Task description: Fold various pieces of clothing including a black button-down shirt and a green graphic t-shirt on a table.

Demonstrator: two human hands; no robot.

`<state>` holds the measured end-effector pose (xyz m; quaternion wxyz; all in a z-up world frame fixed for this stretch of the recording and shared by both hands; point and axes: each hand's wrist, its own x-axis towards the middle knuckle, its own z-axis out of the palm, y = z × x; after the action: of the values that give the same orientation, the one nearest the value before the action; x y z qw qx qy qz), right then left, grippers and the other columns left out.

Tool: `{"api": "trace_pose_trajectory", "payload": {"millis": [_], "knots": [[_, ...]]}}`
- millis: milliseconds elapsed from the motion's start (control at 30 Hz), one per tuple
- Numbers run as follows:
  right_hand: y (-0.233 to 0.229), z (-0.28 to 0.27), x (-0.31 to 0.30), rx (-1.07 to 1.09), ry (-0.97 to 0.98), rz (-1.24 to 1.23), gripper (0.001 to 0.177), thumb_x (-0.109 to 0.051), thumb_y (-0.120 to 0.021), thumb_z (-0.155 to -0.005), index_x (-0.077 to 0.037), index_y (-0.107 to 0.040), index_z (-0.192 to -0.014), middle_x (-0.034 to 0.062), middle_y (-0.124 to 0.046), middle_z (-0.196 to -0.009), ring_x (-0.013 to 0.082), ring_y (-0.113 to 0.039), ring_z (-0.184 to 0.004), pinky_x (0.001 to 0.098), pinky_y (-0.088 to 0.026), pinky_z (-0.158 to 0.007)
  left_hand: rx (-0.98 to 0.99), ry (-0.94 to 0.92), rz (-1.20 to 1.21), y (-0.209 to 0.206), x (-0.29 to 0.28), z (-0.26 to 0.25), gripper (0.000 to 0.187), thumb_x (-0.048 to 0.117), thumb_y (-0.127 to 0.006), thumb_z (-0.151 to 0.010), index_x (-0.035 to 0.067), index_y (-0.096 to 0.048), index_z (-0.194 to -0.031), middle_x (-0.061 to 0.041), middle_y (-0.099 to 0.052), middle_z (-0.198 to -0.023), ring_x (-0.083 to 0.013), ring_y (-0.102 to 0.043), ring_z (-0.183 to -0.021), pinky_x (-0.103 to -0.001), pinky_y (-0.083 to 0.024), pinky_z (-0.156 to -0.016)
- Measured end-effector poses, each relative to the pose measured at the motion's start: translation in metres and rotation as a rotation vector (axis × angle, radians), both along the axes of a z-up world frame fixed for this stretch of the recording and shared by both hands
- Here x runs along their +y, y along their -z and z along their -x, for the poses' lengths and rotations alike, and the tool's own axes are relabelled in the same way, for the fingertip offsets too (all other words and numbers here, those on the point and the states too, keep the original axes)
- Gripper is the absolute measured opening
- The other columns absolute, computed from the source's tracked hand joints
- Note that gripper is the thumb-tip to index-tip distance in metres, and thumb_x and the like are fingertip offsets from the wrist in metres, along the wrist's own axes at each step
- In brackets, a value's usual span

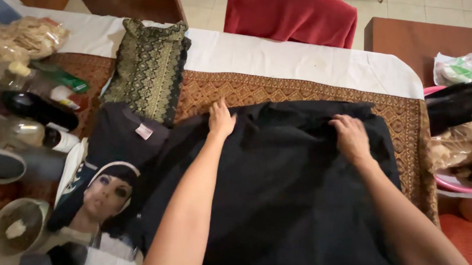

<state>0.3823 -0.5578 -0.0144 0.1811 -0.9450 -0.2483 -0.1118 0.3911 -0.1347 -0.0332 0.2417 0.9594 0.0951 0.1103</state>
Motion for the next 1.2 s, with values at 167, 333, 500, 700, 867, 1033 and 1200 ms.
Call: {"api": "trace_pose_trajectory", "payload": {"millis": [167, 333, 500, 700, 867, 1033, 1200], "knots": [[-0.017, -0.017, -0.045, 0.013, 0.051, 0.282, 0.026, -0.029, -0.07, -0.085, -0.015, -0.07, -0.107, 0.0035, -0.069, -0.116, 0.0265, -0.062, -0.118, 0.045, -0.046, -0.106, 0.296, 0.247, 0.069, -0.01, 0.03, -0.046, 0.029, 0.032, -0.074, -0.084, 0.014, -0.076, -0.106, -0.018, -0.069, -0.112, -0.038, -0.066, -0.103, -0.048, -0.054, -0.087], [-0.019, -0.034, -0.074, 0.025, 0.048, 0.126, 0.018, -0.027, -0.07, -0.091, -0.019, -0.07, -0.107, 0.0023, -0.073, -0.114, 0.0276, -0.069, -0.111, 0.0415, -0.054, -0.096, 0.031, -0.081, 0.236, -0.042, 0.066, -0.062, 0.029, 0.04, -0.065, -0.093, 0.02, -0.078, -0.109, -0.015, -0.076, -0.102, -0.0356, -0.072, -0.094, -0.048, -0.056, -0.082], [-0.012, -0.047, -0.078, 0.142, 0.177, -0.156, 0.056, -0.034, -0.075, -0.092, -0.007, -0.064, -0.14, 0.0123, -0.073, -0.111, 0.0358, -0.069, -0.104, 0.0453, -0.054, -0.086, -0.11, -0.205, 0.121, -0.012, 0.085, -0.068, 0.054, 0.058, -0.059, -0.099, 0.009, -0.07, -0.119, -0.02, -0.067, -0.122, -0.0398, -0.062, -0.113, -0.051, -0.049, -0.094], [0.004, -0.086, -0.142, 0.574, 0.275, -0.063, 0.048, -0.043, -0.08, -0.082, -0.009, -0.077, -0.117, 0.0165, -0.079, -0.105, 0.033, -0.076, -0.098, 0.0431, -0.058, -0.087, 0.261, -0.064, -0.116, -0.043, 0.102, -0.006, 0.088, 0.08, -0.062, -0.083, 0.001, -0.061, -0.121, -0.022, -0.061, -0.125, -0.0406, -0.061, -0.118, -0.052, -0.05, -0.096], [0.003, -0.107, -0.149, 0.591, 0.19, 0.193, 0.046, -0.049, -0.076, -0.086, -0.012, -0.081, -0.114, 0.0167, -0.081, -0.106, 0.0332, -0.077, -0.098, 0.0417, -0.058, -0.09, 0.226, 0.064, -0.203, -0.012, 0.129, 0.019, 0.075, 0.066, -0.065, -0.082, 0.001, -0.06, -0.12, -0.023, -0.061, -0.121, -0.0436, -0.066, -0.104, -0.055, -0.053, -0.083], [0.018, -0.09, -0.147, 0.592, 0.135, 0.185, 0.047, -0.051, -0.074, -0.084, -0.021, -0.08, -0.12, 0.0166, -0.079, -0.108, 0.0331, -0.076, -0.101, 0.0417, -0.058, -0.089, 0.274, 0.315, -0.17, -0.008, 0.156, 0.015, 0.039, 0.046, -0.064, -0.092, 0.012, -0.068, -0.111, -0.02, -0.07, -0.11, -0.0426, -0.068, -0.1, -0.054, -0.054, -0.084], [0.02, -0.061, -0.13, 0.361, 0.439, 0.208, 0.035, -0.045, -0.073, -0.099, -0.021, -0.078, -0.123, 0.0163, -0.077, -0.106, 0.0378, -0.073, -0.097, 0.0482, -0.058, -0.083, 0.183, -0.003, -0.134, 0.0, 0.152, 0.015, 0.028, 0.037, -0.063, -0.101, 0.011, -0.071, -0.102, -0.018, -0.074, -0.099, -0.0428, -0.069, -0.097, -0.054, -0.052, -0.082]]}}
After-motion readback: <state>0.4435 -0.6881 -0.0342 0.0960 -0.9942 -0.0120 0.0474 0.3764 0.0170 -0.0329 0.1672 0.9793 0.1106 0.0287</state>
